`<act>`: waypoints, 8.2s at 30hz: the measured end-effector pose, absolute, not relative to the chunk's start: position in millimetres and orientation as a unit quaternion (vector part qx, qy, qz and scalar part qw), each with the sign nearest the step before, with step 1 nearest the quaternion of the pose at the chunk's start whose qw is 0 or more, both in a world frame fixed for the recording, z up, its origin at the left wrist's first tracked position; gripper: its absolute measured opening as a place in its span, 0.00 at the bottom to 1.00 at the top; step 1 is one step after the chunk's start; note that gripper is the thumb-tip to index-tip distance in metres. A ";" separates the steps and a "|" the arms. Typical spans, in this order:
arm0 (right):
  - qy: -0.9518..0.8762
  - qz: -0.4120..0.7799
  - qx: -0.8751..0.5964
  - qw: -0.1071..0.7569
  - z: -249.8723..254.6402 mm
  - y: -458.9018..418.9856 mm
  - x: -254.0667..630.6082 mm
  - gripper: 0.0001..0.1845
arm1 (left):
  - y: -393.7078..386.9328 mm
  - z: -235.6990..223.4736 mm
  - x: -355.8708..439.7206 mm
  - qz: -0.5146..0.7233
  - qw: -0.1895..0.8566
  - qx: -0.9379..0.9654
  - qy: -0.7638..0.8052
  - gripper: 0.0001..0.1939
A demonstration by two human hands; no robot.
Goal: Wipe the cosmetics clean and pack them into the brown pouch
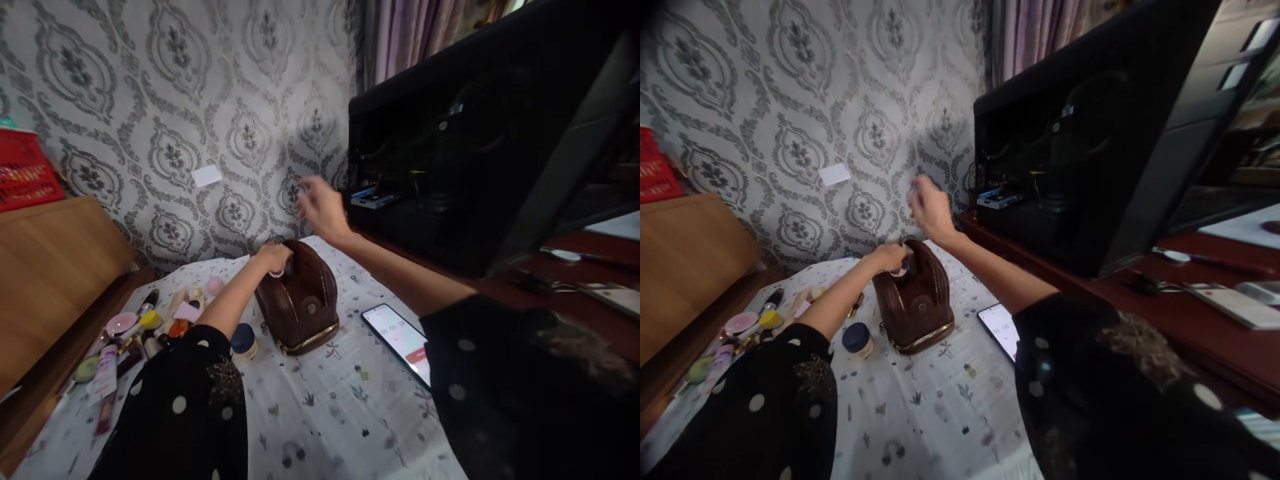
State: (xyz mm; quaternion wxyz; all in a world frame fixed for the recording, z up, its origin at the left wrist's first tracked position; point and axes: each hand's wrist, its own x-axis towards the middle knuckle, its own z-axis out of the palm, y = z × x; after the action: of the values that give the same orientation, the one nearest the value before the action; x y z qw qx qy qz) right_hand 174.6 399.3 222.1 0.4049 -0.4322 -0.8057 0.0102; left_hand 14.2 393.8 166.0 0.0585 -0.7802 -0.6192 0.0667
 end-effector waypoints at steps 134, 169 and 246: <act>-0.775 0.481 -0.180 0.369 -9.9 223.4 58.0 0.16 | 114.7 17.3 -129.0 -0.158 0.211 -0.580 -0.771 0.15; -0.689 0.627 -0.181 0.316 -1.2 223.7 54.7 0.20 | 99.9 20.9 -146.9 -0.189 0.131 -0.626 -0.745 0.17; -0.427 0.887 -0.175 -0.006 18.5 207.8 58.7 0.21 | 125.0 28.4 -115.0 -0.503 -0.106 -0.441 -0.736 0.29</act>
State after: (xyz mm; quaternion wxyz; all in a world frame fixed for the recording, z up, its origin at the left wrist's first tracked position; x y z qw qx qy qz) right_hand 58.7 207.8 18.5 -0.0058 -0.1749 -0.4267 0.8873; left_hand -115.0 125.0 28.4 -0.1062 -0.4406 -0.7360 -0.5028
